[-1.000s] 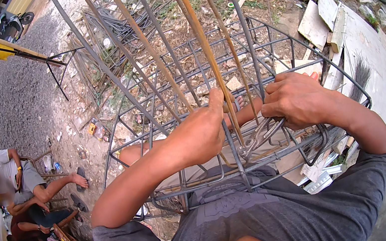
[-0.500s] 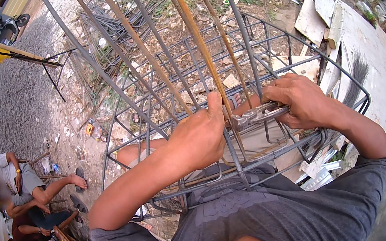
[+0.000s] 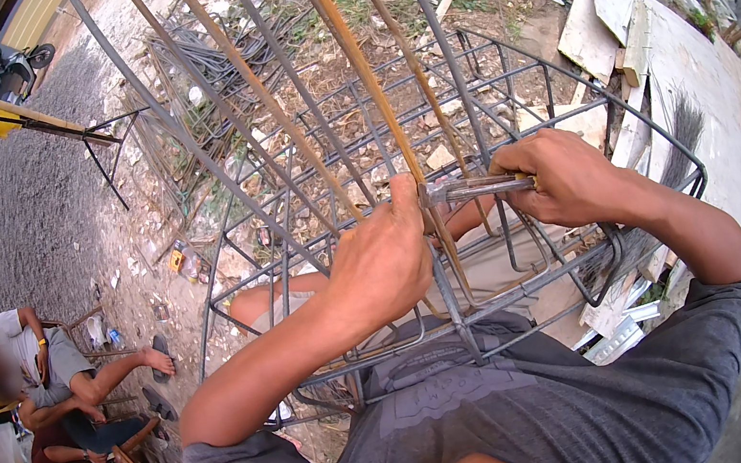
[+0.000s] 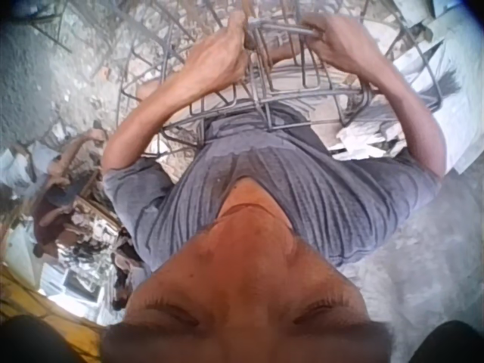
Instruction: The person assembles a rectangular metal frame by hand, using pliers to bend and secure wire ties at the joints. The person repeatedly adjusts the frame's position and tightens connections to stabilize the structure.
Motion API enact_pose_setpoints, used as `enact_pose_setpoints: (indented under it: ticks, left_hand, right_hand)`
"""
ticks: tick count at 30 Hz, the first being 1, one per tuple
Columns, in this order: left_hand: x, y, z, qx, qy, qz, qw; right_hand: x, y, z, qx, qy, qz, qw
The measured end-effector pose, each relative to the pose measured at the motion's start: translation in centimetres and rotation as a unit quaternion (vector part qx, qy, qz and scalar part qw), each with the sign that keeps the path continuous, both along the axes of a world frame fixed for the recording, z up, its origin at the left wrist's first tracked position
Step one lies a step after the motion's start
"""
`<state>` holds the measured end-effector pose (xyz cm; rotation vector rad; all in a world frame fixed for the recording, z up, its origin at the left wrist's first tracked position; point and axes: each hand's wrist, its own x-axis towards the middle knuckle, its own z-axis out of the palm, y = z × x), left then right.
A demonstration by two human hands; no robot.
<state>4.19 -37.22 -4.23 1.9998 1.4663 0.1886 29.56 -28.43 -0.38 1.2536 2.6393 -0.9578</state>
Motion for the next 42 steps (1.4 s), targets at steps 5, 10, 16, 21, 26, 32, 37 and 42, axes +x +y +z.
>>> enact_pose_setpoints:
  ticks: [5,10,16,21,26,32,37,42]
  left_hand:
    - [1.1,1.0,0.9,-0.067,0.001,0.046,0.997]
    - [1.9,1.0,1.4,-0.03,-0.005,0.05,0.998]
    - [2.8,0.8,1.7,-0.039,0.053,0.073,0.995]
    - [3.0,0.7,1.2,-0.023,0.054,0.076,0.995]
    - [2.7,0.6,0.6,-0.031,0.012,0.07,0.997]
    - [2.0,-0.2,-0.2,-0.028,-0.085,0.126,0.988]
    - [1.3,-0.6,-1.0,-0.002,-0.112,0.102,0.989]
    - [0.8,-0.8,-1.2,0.025,-0.13,0.071,0.989]
  right_hand:
    - [-0.9,0.2,0.9,-0.064,0.003,-0.04,0.997]
    - [-1.6,0.3,2.0,-0.139,0.022,-0.075,0.987]
    - [-1.7,0.7,2.4,-0.169,0.034,-0.093,0.981]
    - [-1.7,0.3,2.3,-0.119,0.006,-0.053,0.991]
    - [-0.9,-0.2,2.0,-0.115,0.001,-0.038,0.993]
    - [-2.5,0.7,2.1,-0.147,-0.084,-0.025,0.985]
    - [-2.7,0.6,1.6,-0.143,-0.073,-0.005,0.987]
    - [-4.6,0.2,3.4,-0.15,-0.152,0.005,0.977]
